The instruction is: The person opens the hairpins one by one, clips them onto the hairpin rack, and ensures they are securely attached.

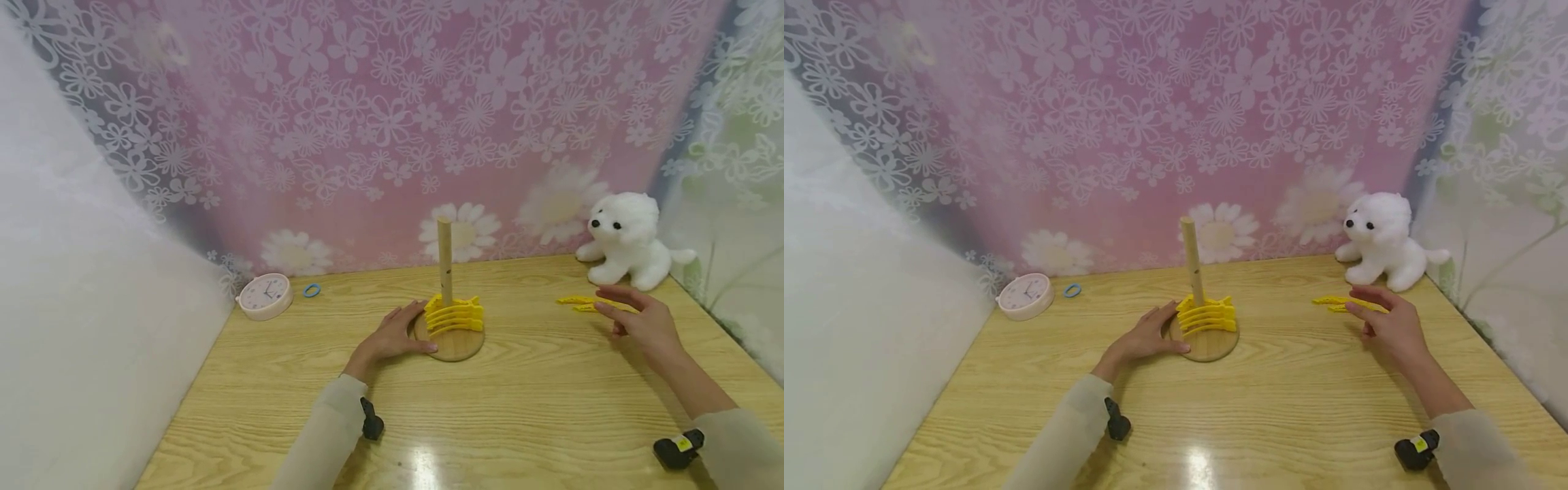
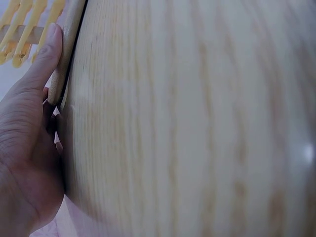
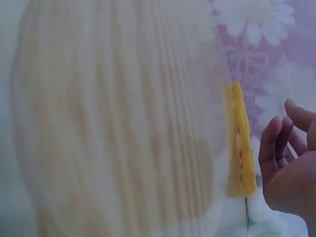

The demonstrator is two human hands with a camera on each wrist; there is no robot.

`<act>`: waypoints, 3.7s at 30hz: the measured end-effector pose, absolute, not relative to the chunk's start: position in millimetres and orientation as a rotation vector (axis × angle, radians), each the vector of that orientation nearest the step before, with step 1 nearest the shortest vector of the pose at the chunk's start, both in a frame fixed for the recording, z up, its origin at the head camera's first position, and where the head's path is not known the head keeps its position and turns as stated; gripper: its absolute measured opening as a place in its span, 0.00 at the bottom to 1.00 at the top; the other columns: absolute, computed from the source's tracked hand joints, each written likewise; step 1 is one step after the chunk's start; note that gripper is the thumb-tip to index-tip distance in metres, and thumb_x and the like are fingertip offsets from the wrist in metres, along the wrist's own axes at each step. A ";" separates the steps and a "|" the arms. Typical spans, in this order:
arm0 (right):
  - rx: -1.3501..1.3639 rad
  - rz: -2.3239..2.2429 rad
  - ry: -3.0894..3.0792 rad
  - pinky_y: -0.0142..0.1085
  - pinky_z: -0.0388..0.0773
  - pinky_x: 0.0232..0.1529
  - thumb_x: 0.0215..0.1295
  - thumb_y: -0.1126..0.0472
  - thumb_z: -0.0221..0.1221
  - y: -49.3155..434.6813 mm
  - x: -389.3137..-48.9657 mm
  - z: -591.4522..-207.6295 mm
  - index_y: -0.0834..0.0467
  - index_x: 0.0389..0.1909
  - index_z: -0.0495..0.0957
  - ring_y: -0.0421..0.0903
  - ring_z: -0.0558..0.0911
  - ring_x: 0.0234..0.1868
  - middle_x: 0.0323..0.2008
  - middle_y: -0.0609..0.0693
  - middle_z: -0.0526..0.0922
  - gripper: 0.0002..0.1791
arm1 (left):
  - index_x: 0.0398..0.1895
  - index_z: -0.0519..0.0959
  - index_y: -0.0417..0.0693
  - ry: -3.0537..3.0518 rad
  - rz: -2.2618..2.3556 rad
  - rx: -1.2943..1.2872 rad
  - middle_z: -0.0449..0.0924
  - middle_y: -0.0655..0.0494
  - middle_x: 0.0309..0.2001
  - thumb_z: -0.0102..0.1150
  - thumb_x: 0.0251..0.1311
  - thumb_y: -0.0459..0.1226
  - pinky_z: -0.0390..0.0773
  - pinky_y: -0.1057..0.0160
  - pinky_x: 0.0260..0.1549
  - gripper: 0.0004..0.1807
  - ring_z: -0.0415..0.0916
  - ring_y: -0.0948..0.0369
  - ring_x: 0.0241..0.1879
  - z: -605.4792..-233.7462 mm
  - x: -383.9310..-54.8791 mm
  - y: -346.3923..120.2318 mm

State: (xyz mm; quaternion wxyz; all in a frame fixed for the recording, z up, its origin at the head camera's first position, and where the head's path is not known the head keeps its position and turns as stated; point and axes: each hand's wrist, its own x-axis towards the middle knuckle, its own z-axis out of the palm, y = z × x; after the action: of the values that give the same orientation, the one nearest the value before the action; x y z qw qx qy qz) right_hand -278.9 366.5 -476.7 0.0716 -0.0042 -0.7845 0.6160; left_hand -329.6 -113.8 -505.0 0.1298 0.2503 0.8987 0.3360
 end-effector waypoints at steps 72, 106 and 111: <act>0.078 1.279 -2.535 0.27 0.75 0.27 0.72 0.64 0.65 325.6 -270.5 -439.9 0.66 0.54 0.83 0.38 0.73 0.33 0.37 0.46 0.78 0.14 | 0.86 0.50 0.64 2.622 0.965 0.700 0.45 0.56 0.85 0.71 0.58 0.62 0.39 0.42 0.80 0.57 0.33 0.51 0.84 -505.2 -327.9 -113.1; 0.261 1.550 -2.414 0.28 0.72 0.27 0.67 0.69 0.69 196.4 -302.5 -438.5 0.64 0.42 0.87 0.44 0.69 0.27 0.34 0.59 0.81 0.05 | 0.86 0.50 0.63 2.612 0.972 0.704 0.45 0.58 0.85 0.72 0.58 0.61 0.39 0.43 0.80 0.57 0.34 0.52 0.84 -503.4 -328.2 -113.6; 0.295 1.564 -2.414 0.30 0.68 0.25 0.66 0.70 0.69 184.3 -306.0 -437.8 0.64 0.41 0.87 0.43 0.67 0.25 0.29 0.56 0.79 0.05 | 0.86 0.49 0.62 2.614 0.962 0.709 0.45 0.56 0.85 0.72 0.59 0.61 0.39 0.43 0.80 0.57 0.34 0.52 0.84 -504.1 -329.1 -113.0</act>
State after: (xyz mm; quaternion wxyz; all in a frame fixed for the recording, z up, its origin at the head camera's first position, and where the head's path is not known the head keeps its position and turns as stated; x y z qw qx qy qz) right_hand -306.0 184.3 -437.8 0.1248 0.1011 -0.8283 0.5367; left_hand -329.1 -113.0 -504.1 0.1333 0.2445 0.9014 0.3316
